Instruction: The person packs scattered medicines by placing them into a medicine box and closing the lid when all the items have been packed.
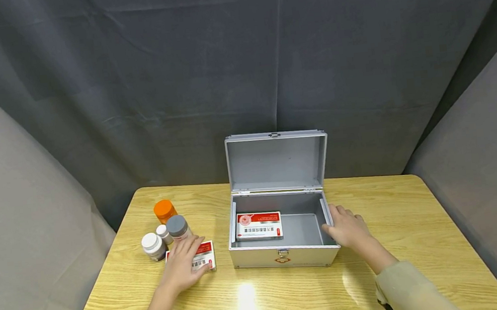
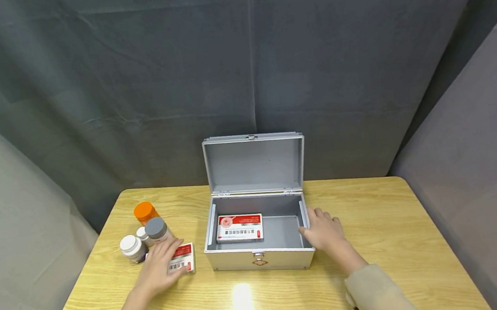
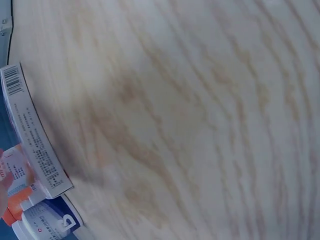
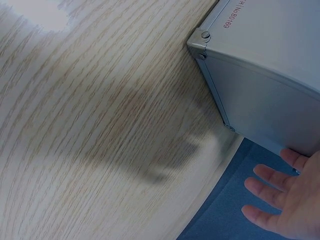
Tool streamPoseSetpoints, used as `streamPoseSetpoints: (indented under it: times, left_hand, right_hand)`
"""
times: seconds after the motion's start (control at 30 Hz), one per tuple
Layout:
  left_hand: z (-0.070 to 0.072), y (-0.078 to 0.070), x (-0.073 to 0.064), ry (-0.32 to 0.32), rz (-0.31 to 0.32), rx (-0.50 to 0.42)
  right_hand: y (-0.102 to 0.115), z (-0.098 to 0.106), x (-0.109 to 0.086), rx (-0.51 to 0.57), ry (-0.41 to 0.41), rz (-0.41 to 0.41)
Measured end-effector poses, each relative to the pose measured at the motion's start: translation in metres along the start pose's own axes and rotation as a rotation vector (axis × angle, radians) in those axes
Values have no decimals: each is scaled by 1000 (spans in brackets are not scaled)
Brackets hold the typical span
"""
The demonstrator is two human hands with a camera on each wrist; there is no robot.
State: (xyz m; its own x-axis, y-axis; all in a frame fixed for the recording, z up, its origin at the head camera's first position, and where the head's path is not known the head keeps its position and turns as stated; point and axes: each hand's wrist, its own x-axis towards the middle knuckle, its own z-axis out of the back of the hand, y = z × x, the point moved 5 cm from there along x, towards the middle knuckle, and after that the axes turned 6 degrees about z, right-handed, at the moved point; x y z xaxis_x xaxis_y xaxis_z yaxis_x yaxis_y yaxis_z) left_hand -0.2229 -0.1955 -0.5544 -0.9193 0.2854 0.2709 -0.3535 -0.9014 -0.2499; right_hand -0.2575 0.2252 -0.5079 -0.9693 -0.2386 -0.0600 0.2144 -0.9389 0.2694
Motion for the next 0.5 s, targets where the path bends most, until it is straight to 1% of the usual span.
streamPoseSetpoints:
  times: [0.17, 0.33, 0.5]
  left_hand:
    - [-7, 5, -3, 73, 42, 1]
    - [-12, 8, -5, 129, 75, -7]
    - [-16, 10, -7, 158, 88, -21]
  right_hand:
    - [1, 0, 0, 0, -1, -1]
    - [1, 1, -1, 0, -2, 3]
    - [1, 1, 0, -2, -2, 3]
